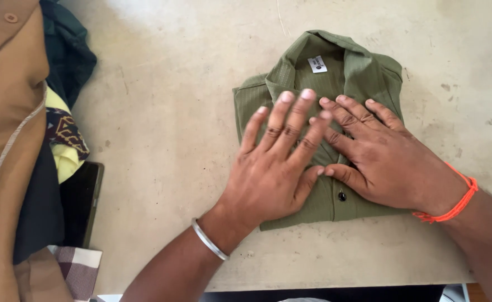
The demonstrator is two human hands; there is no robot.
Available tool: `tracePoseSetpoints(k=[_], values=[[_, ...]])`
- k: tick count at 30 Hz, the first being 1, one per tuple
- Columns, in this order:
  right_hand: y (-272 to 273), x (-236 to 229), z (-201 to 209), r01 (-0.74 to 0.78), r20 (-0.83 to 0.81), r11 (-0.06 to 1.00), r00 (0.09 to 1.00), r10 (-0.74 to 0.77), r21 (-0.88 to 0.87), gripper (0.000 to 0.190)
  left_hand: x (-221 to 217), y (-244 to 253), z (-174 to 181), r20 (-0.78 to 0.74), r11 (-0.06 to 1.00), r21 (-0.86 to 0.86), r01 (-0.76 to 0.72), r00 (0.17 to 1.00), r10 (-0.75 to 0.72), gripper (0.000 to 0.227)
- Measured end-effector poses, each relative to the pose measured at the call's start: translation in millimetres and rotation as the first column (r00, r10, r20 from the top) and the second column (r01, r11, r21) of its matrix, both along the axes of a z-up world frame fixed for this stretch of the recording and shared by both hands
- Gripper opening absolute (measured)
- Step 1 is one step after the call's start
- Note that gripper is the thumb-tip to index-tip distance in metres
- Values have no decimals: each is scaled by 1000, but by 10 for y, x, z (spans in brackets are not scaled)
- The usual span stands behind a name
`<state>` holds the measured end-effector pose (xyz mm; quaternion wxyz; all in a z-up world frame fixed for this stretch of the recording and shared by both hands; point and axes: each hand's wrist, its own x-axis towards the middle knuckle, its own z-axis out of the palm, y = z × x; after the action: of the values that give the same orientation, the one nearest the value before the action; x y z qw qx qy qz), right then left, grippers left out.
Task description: The person folds an olive green shirt by hand on a table, smoothing the fabric and tucking in the sleeves before folding it into a square and placing it inside a clear plastic bag.
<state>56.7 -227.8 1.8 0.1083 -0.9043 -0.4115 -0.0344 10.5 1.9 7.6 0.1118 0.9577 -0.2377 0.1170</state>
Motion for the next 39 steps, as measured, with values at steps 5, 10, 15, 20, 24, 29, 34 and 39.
tracePoseSetpoints(k=[5, 10, 15, 20, 24, 29, 34, 39], values=[[-140, -70, 189, 50, 58, 925, 995, -77, 378, 35, -24, -23, -25, -77, 989, -88, 121, 989, -128, 71], [-895, -556, 17, -17, 116, 738, 990, -82, 674, 14, -19, -18, 1, -59, 989, -72, 128, 989, -133, 68], [-751, -2069, -1165, 111, -165, 920, 985, -51, 375, 39, -6, -5, -24, -56, 989, -79, 128, 990, -132, 69], [-114, -2581, -1892, 159, -435, 987, 888, -151, -18, 69, 58, 38, -121, -61, 978, -147, 146, 986, -156, 69], [126, -2210, -1872, 149, -546, 956, 794, -268, -253, 86, 152, 211, -149, 10, 971, -213, 106, 994, -106, 61], [163, -2339, -2331, 122, -546, 891, 752, -371, -437, 95, 227, 460, -152, -119, 969, -172, -178, 980, 159, 61], [244, -2240, -1768, 19, -684, 961, 698, -211, -277, 58, 288, 490, -225, -238, 971, -100, -217, 953, 188, 66], [-720, -2812, -2961, -149, -784, 941, 522, 336, 304, 34, 278, 494, -176, -240, 974, -91, -208, 954, 181, 68]])
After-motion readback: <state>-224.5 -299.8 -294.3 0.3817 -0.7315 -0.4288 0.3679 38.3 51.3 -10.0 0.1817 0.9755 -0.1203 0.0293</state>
